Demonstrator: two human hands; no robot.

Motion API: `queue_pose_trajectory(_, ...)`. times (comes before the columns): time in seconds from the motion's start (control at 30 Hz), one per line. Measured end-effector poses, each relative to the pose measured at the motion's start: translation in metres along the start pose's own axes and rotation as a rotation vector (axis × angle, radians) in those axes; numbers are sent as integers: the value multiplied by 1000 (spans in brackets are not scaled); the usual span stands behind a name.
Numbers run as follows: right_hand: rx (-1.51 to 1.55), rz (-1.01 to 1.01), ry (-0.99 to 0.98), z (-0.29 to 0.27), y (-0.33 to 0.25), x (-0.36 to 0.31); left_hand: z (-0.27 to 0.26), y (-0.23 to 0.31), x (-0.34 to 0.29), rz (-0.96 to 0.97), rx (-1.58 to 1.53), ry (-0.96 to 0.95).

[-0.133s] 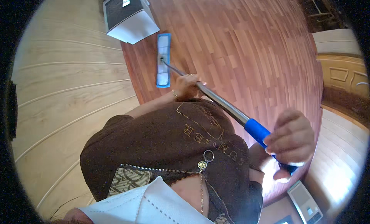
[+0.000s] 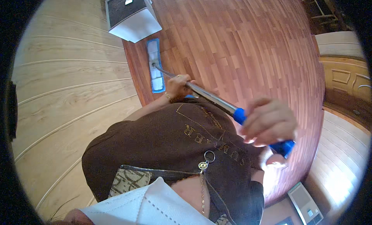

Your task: Mopping a wooden floor using a flat mop.

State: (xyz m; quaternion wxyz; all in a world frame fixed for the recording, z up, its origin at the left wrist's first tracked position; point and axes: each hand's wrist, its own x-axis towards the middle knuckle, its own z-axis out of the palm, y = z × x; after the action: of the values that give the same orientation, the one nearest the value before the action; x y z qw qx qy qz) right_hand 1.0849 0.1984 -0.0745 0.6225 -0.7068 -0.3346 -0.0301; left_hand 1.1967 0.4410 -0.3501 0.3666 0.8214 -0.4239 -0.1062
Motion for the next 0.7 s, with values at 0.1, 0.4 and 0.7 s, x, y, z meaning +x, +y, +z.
queue_pose_trajectory(0.1,84,36,66,26,-4,6,5,-10,-9,-46,27,53)
queue_pose_trajectory(0.4,-13,138,352,74,-71,-28,5,38,-25,-74,-27,-158)
queue_pose_trajectory(0.7,-437,128,178,120,-164,-55,72,112,10,302,-313,-366)
